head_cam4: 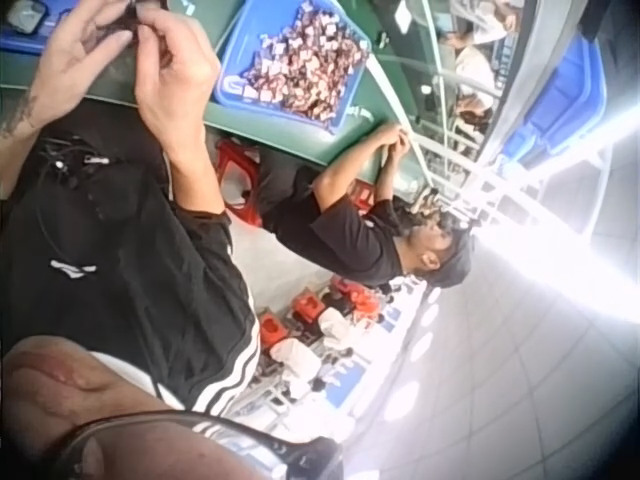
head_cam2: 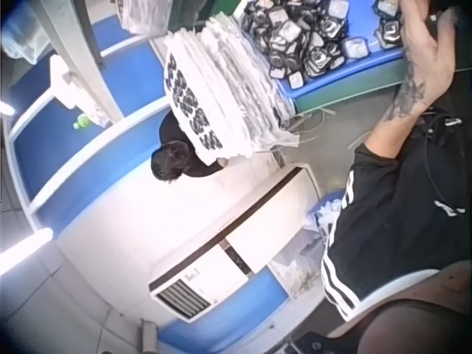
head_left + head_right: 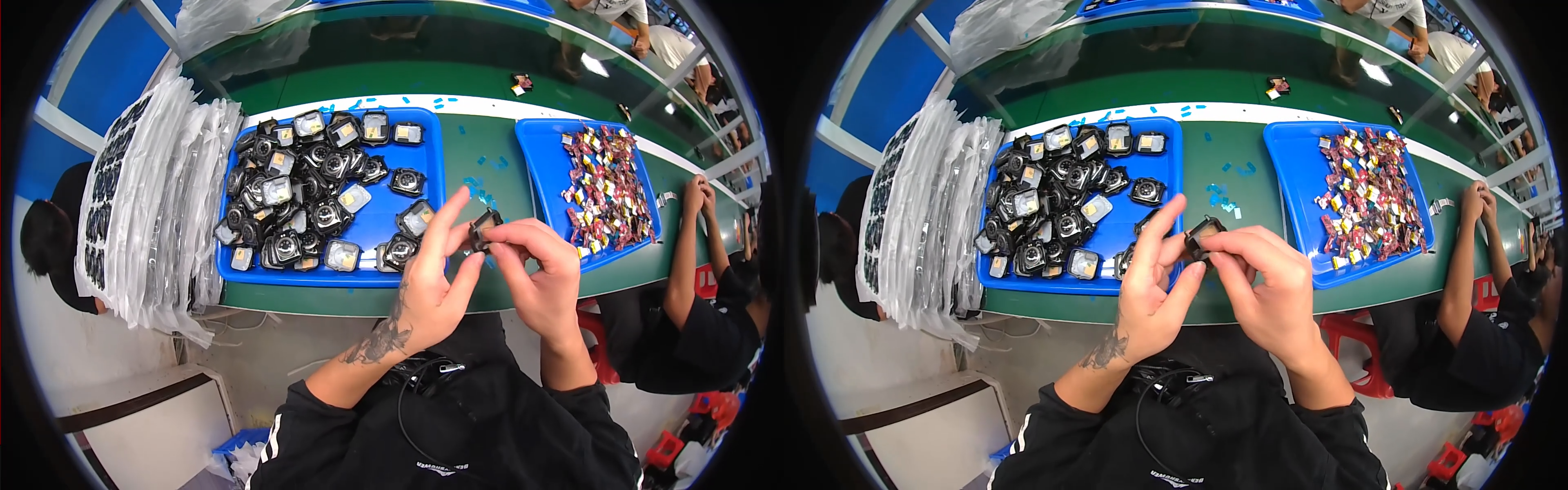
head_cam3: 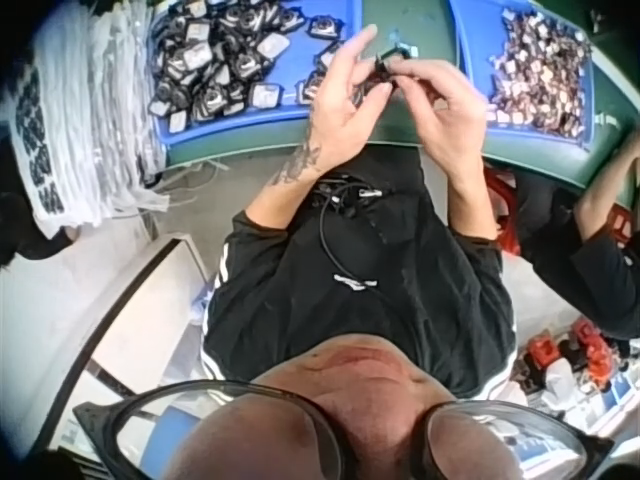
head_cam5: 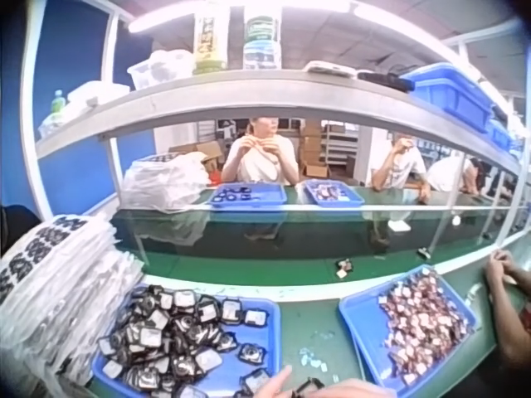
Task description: Assembling small electronic modules into plastic casings at a factory workbench.
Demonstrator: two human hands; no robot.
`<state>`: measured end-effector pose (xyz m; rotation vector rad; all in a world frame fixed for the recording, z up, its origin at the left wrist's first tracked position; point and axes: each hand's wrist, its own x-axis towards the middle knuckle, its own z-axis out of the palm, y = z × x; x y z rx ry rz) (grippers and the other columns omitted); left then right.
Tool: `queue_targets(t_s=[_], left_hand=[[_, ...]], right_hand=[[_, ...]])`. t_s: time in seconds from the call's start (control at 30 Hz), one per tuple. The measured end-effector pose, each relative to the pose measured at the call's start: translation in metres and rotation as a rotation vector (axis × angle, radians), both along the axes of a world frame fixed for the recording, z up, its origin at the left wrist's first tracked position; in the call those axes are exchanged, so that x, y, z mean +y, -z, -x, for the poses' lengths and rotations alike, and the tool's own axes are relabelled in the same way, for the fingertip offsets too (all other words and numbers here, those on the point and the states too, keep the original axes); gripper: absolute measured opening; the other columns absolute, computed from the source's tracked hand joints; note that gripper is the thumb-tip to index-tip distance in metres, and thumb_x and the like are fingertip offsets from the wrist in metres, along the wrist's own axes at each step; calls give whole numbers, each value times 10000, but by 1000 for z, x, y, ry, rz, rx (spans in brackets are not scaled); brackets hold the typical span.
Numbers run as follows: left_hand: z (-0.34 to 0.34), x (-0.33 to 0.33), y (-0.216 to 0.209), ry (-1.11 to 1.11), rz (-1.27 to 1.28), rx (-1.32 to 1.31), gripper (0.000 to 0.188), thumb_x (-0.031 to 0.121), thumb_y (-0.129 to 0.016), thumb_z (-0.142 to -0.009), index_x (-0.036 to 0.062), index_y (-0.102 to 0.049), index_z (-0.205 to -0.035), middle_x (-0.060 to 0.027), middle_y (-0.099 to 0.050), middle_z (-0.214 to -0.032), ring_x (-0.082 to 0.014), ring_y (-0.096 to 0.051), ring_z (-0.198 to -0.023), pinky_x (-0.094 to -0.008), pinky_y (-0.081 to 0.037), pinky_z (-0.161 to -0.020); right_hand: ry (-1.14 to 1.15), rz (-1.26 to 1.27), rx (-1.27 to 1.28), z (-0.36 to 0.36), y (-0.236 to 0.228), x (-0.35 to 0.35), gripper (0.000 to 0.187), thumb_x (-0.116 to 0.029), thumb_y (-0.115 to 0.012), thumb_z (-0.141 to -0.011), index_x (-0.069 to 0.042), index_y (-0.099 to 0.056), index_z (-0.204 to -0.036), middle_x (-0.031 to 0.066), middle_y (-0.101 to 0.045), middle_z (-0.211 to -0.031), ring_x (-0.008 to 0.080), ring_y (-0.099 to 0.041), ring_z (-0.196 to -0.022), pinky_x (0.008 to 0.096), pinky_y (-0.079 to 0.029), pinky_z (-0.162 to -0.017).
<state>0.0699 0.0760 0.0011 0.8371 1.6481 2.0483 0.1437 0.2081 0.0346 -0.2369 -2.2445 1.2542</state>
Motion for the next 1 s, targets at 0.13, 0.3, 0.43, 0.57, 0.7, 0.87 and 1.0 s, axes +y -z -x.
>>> queue_targets(t_s=[0.13, 0.3, 0.43, 0.57, 0.7, 0.87, 1.0], left_hand=[[-1, -2, 3, 118, -15, -57, 517, -71, -499, -934, -51, -347, -1428, -177, -557, -1293, -200, -544, -1204, -317, -425, -1025], [-5, 1, 7, 96, -140, -287, 502, -84, -495, -932, -65, -358, -1414, -174, -558, -1286, -195, -545, -1204, -299, -439, -1009], [-5, -1, 6, 78, -134, -253, 491, -97, -500, -926, -73, -378, -1401, -175, -558, -1282, -196, -562, -1183, -299, -459, -990], [-8, 0, 7, 72, -167, -280, 466, -95, -518, -922, -76, -418, -1378, -175, -574, -1262, -212, -586, -1158, -308, -481, -983], [-7, 0, 12, 65, -173, -292, 457, -88, -516, -928, -76, -432, -1377, -188, -572, -1278, -223, -585, -1171, -319, -478, -1005], [-8, -1, 9, 38, -161, -262, 462, -103, -510, -924, -104, -418, -1377, -219, -575, -1261, -228, -589, -1158, -317, -484, -991], [-9, -1, 10, 40, -181, -293, 458, -88, -494, -941, -97, -405, -1390, -212, -576, -1275, -222, -583, -1170, -318, -471, -1007]], right_hand=[[14, -98, 15, 1, 2, -5, 170, 70, -698, -784, -12, -696, -932, 68, -658, -790, 113, -578, -567, 237, -438, -494], [28, -235, 64, 4, 4, -9, 165, 67, -709, -776, -15, -697, -920, 76, -662, -780, 102, -586, -564, 226, -444, -490], [-15, -161, 42, 2, 4, -5, 144, 62, -710, -780, -12, -699, -904, 72, -664, -769, 99, -593, -573, 230, -447, -487], [65, -18, 46, 2, 7, -10, 124, 47, -720, -780, -12, -703, -888, 65, -660, -756, 89, -565, -560, 220, -431, -488], [69, -46, 22, 4, 9, -9, 123, 40, -731, -769, -16, -702, -875, 62, -652, -749, 96, -544, -548, 224, -421, -481], [46, -68, 36, 7, 12, -10, 118, 36, -740, -757, -19, -696, -852, 61, -641, -744, 111, -556, -571, 238, -433, -489], [71, -154, 75, 8, 12, -11, 117, 36, -740, -756, -21, -699, -850, 61, -640, -745, 118, -564, -595, 240, -447, -514]])
